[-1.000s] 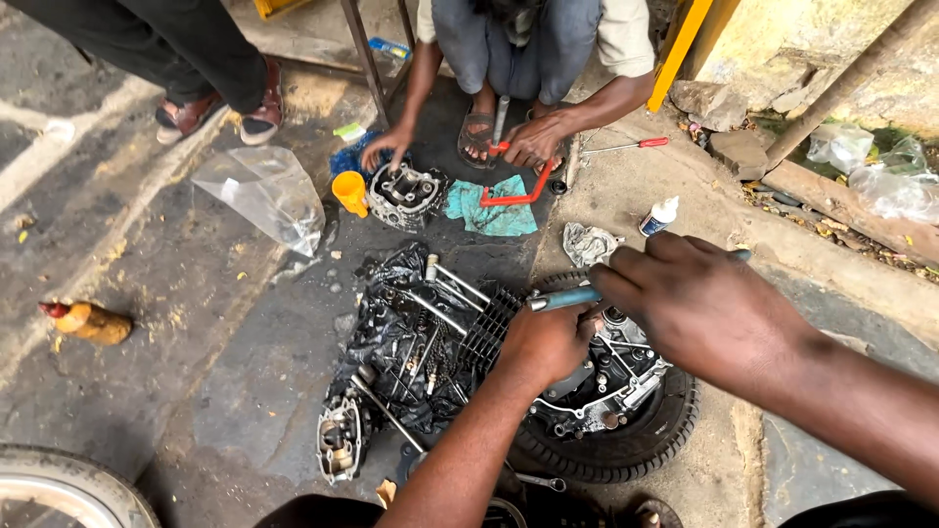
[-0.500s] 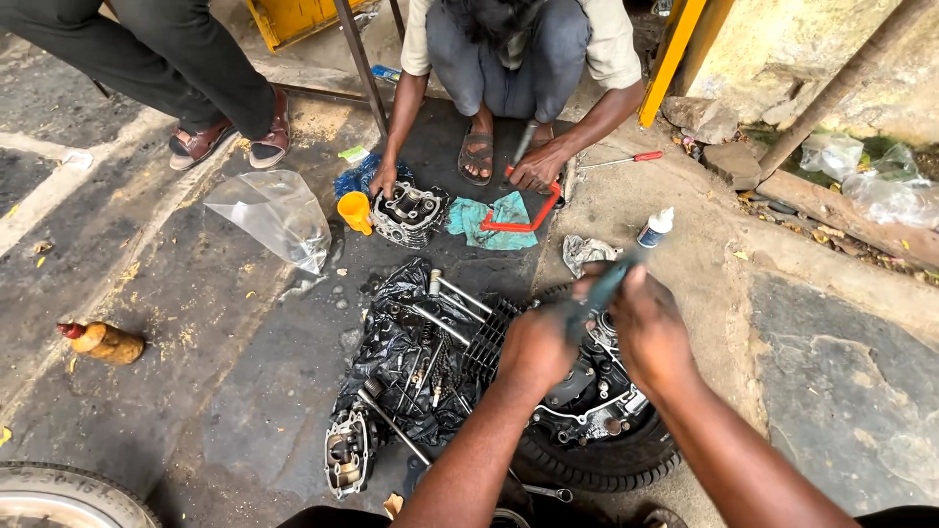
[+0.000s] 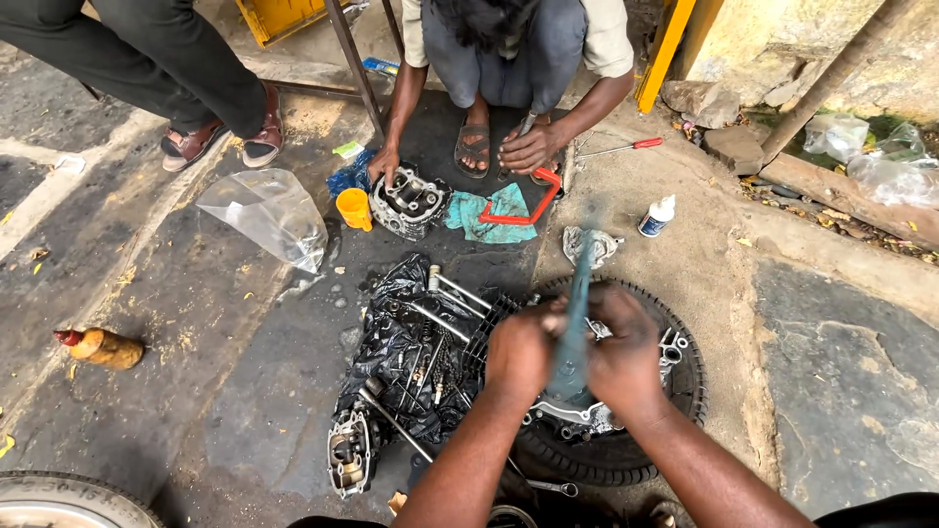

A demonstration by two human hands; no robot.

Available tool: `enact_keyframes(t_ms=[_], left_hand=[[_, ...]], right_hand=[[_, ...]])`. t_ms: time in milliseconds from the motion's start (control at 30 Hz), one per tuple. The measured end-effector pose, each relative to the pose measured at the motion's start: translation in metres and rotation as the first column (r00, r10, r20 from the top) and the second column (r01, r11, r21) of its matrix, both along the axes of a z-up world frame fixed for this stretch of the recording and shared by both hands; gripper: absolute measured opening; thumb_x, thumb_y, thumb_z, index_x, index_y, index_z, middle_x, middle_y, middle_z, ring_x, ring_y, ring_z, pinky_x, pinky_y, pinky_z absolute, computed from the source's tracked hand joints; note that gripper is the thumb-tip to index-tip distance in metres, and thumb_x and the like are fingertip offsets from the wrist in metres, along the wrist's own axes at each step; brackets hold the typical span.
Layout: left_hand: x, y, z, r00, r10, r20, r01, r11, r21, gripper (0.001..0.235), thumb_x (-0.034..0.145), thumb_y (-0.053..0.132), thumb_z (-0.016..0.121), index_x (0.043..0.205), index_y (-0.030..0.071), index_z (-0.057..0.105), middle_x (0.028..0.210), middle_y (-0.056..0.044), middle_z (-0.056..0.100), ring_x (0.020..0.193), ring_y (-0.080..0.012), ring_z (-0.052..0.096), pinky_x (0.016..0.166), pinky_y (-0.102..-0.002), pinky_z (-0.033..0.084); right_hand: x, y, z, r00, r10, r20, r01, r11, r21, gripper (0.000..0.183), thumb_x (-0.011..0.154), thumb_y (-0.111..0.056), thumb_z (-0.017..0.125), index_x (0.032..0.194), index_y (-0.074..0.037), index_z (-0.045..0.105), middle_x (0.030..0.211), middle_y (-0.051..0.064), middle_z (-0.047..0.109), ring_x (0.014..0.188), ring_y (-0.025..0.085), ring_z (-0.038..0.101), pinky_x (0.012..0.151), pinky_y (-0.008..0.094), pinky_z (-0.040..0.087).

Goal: The person sits on the ground working on a disassembled motorcycle engine laid on the floor. They handle the clutch basket and small internal parts, fit components into the engine crankcase, and use a T-handle wrench and a hammer to work on the engine assembly while another worker services a cylinder head nearby.

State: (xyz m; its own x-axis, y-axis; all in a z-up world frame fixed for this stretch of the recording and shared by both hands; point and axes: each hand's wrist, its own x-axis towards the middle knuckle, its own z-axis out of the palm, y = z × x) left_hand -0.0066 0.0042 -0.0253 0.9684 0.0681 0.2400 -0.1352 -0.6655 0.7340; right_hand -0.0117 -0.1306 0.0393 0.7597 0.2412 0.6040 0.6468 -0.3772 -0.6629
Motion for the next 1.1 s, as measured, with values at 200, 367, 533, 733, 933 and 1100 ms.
enact_keyframes(t_ms=[200, 367, 533, 733, 933, 1100], left_hand=[[-0.012, -0.006, 0.049, 0.975, -0.098, -0.202, 0.104, 0.994, 0.021, 0.045, 0.088, 0.003, 0.065, 0.132, 0.013, 0.064, 0.091, -0.015, 0.076, 0.073, -0.0267, 0.074, 0.064, -0.043, 0.060], [-0.001, -0.005, 0.018, 0.996, -0.081, -0.025, 0.080, 0.996, -0.037, 0.021, 0.096, 0.014, 0.067, 0.117, 0.012, 0.070, 0.090, -0.012, 0.076, 0.073, -0.0254, 0.076, 0.066, -0.041, 0.062], [-0.009, -0.008, 0.051, 0.990, -0.065, 0.126, 0.064, 0.998, 0.009, 0.015, 0.093, 0.020, 0.073, 0.104, 0.009, 0.070, 0.089, -0.013, 0.075, 0.073, -0.0307, 0.074, 0.064, -0.044, 0.060], [-0.024, -0.004, 0.079, 0.960, -0.237, -0.152, 0.243, 0.970, 0.025, 0.013, 0.093, 0.022, 0.067, 0.096, 0.009, 0.068, 0.082, -0.012, 0.075, 0.073, -0.0301, 0.076, 0.069, -0.044, 0.062], [-0.042, -0.011, 0.058, 0.969, -0.166, -0.181, 0.170, 0.985, 0.008, 0.016, 0.090, 0.021, 0.071, 0.093, 0.006, 0.067, 0.083, -0.015, 0.074, 0.079, -0.0330, 0.073, 0.070, -0.047, 0.059], [-0.047, -0.014, 0.041, 0.966, -0.129, -0.224, 0.136, 0.991, 0.017, 0.013, 0.094, 0.019, 0.066, 0.097, 0.006, 0.064, 0.084, -0.011, 0.072, 0.077, -0.0267, 0.075, 0.072, -0.041, 0.062]], right_hand=[[0.012, -0.006, 0.016, 0.876, 0.173, -0.451, -0.031, 0.952, 0.306, 0.030, 0.096, -0.019, 0.066, 0.124, -0.008, 0.063, 0.108, 0.005, 0.077, 0.083, 0.017, 0.072, 0.066, 0.029, 0.057], [0.014, -0.005, 0.037, 0.934, 0.225, -0.277, -0.175, 0.965, 0.194, 0.037, 0.102, -0.011, 0.057, 0.137, -0.002, 0.053, 0.123, 0.007, 0.070, 0.109, 0.016, 0.068, 0.092, 0.029, 0.053], [0.007, -0.012, 0.053, 0.965, 0.129, -0.228, -0.122, 0.992, 0.045, 0.039, 0.101, -0.009, 0.064, 0.138, 0.000, 0.056, 0.108, 0.009, 0.072, 0.103, 0.016, 0.071, 0.091, 0.030, 0.058], [0.000, -0.022, 0.074, 0.885, 0.342, -0.316, -0.261, 0.926, 0.272, 0.026, 0.101, -0.016, 0.065, 0.124, -0.004, 0.065, 0.106, 0.007, 0.074, 0.099, 0.017, 0.073, 0.088, 0.031, 0.062], [0.000, -0.024, 0.052, 0.809, 0.361, -0.464, -0.282, 0.931, 0.231, 0.022, 0.099, -0.020, 0.066, 0.110, -0.003, 0.073, 0.104, 0.010, 0.075, 0.099, 0.018, 0.073, 0.084, 0.033, 0.060], [-0.005, -0.026, 0.037, 0.770, 0.404, -0.494, -0.294, 0.912, 0.287, 0.025, 0.098, -0.018, 0.067, 0.118, -0.003, 0.069, 0.104, 0.008, 0.079, 0.104, 0.017, 0.075, 0.091, 0.033, 0.063]])
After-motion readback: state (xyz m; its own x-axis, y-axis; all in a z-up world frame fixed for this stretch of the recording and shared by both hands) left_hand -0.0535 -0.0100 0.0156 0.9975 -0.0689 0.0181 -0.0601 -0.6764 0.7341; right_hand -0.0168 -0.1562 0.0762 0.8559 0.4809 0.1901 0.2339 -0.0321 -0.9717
